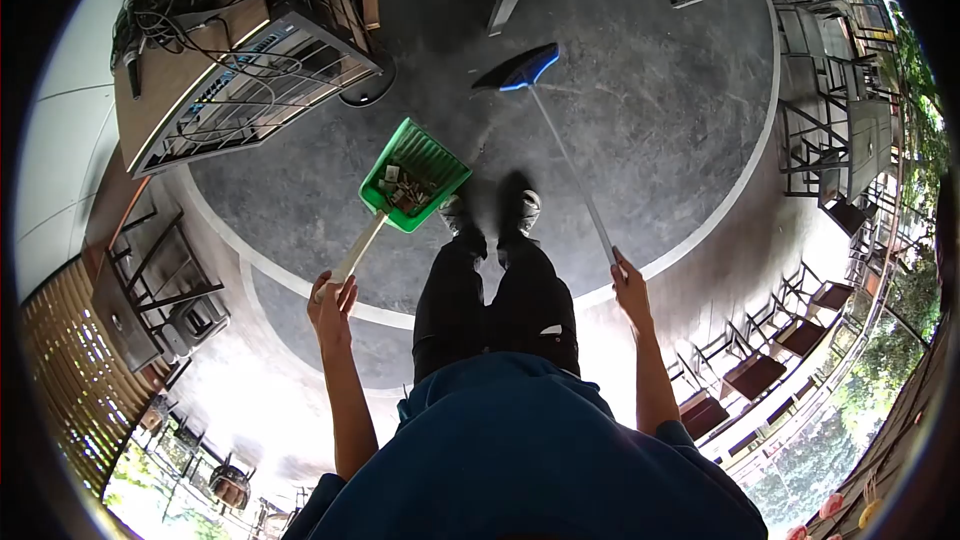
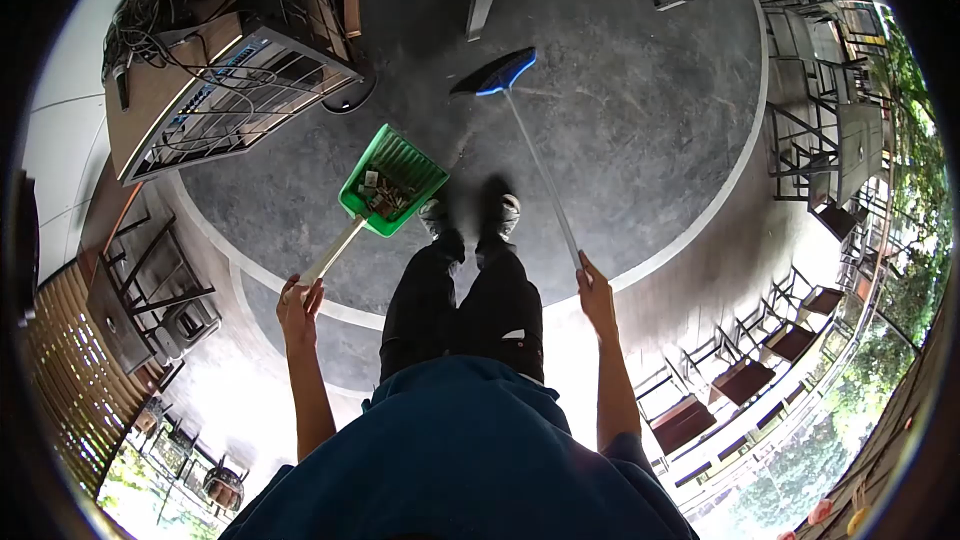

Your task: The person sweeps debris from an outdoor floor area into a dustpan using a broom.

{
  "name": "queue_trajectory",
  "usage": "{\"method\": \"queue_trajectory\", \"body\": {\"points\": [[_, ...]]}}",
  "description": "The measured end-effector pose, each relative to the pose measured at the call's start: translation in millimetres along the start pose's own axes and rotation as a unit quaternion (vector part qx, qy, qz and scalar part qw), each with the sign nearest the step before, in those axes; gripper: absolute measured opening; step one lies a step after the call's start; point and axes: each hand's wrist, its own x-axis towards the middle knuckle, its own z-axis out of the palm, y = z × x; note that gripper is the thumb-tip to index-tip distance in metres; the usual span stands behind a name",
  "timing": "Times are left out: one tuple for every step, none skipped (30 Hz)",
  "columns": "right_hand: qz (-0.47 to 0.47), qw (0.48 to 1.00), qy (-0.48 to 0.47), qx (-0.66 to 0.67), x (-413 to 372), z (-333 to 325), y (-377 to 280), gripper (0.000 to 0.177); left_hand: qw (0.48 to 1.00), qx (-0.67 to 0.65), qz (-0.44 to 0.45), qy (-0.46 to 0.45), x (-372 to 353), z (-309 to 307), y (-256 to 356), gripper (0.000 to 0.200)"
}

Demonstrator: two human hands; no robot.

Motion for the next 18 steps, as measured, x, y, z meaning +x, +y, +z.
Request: {"method": "queue_trajectory", "body": {"points": [[-0.011, 1.0, 0.012, 0.019, 22, 1, 1, 0.038, 1.0, 0.004, 0.001, 0.003, -3, 2, 0, 0.031], [0.009, 0.999, -0.001, 0.039, 45, -1, -4, 0.038, 1.0, 0.005, 0.004, 0.002, -6, 6, 0, 0.031], [0.03, 0.998, -0.014, 0.058, 68, -4, -10, 0.038, 1.0, 0.005, 0.007, 0.002, -10, 10, 1, 0.032], [0.046, 0.995, -0.017, 0.083, 88, -6, -23, 0.039, 1.0, 0.006, 0.012, 0.002, -14, 14, 0, 0.032], [0.06, 0.992, -0.021, 0.108, 108, -6, -35, 0.039, 1.0, 0.009, 0.017, 0.008, -17, 19, -1, 0.032], [0.056, 0.993, -0.024, 0.106, 131, -6, -37, 0.039, 1.0, 0.003, 0.022, 0.014, -23, 24, -2, 0.033], [0.053, 0.993, -0.028, 0.102, 151, -5, -35, 0.039, 0.999, -0.002, 0.028, 0.022, -30, 27, -4, 0.034], [0.054, 0.992, -0.036, 0.107, 165, -3, -30, 0.039, 0.999, -0.006, 0.033, 0.028, -38, 29, -5, 0.035], [0.025, 0.997, -0.026, 0.072, 179, 0, -22, 0.04, 0.999, 0.0, 0.038, 0.032, -44, 30, -6, 0.035], [-0.005, 0.999, -0.012, 0.038, 192, 2, -12, 0.041, 0.998, -0.009, 0.042, 0.038, -48, 31, -9, 0.036], [-0.034, 0.999, 0.005, 0.004, 200, 5, -1, 0.042, 0.998, -0.016, 0.045, 0.041, -52, 33, -13, 0.036], [-0.032, 0.999, 0.007, 0.011, 201, 10, 16, 0.042, 0.998, -0.024, 0.047, 0.043, -54, 36, -15, 0.037], [-0.063, 0.998, 0.028, 0.007, 197, 16, 37, 0.04, 0.998, -0.021, 0.049, 0.04, -57, 40, -17, 0.037], [-0.095, 0.994, 0.047, 0.001, 186, 13, 47, 0.038, 0.997, -0.029, 0.053, 0.043, -61, 42, -20, 0.038], [-0.112, 0.992, 0.052, -0.009, 170, 11, 57, 0.038, 0.997, -0.036, 0.057, 0.046, -64, 43, -21, 0.038], [-0.129, 0.99, 0.059, -0.019, 147, 8, 60, 0.038, 0.996, -0.043, 0.063, 0.047, -66, 44, -22, 0.039], [-0.091, 0.995, 0.036, -0.024, 124, 3, 61, 0.037, 0.996, -0.042, 0.064, 0.045, -68, 46, -23, 0.039], [-0.053, 0.998, 0.014, -0.028, 101, -2, 63, 0.037, 0.996, -0.046, 0.064, 0.045, -70, 47, -25, 0.039]]}}
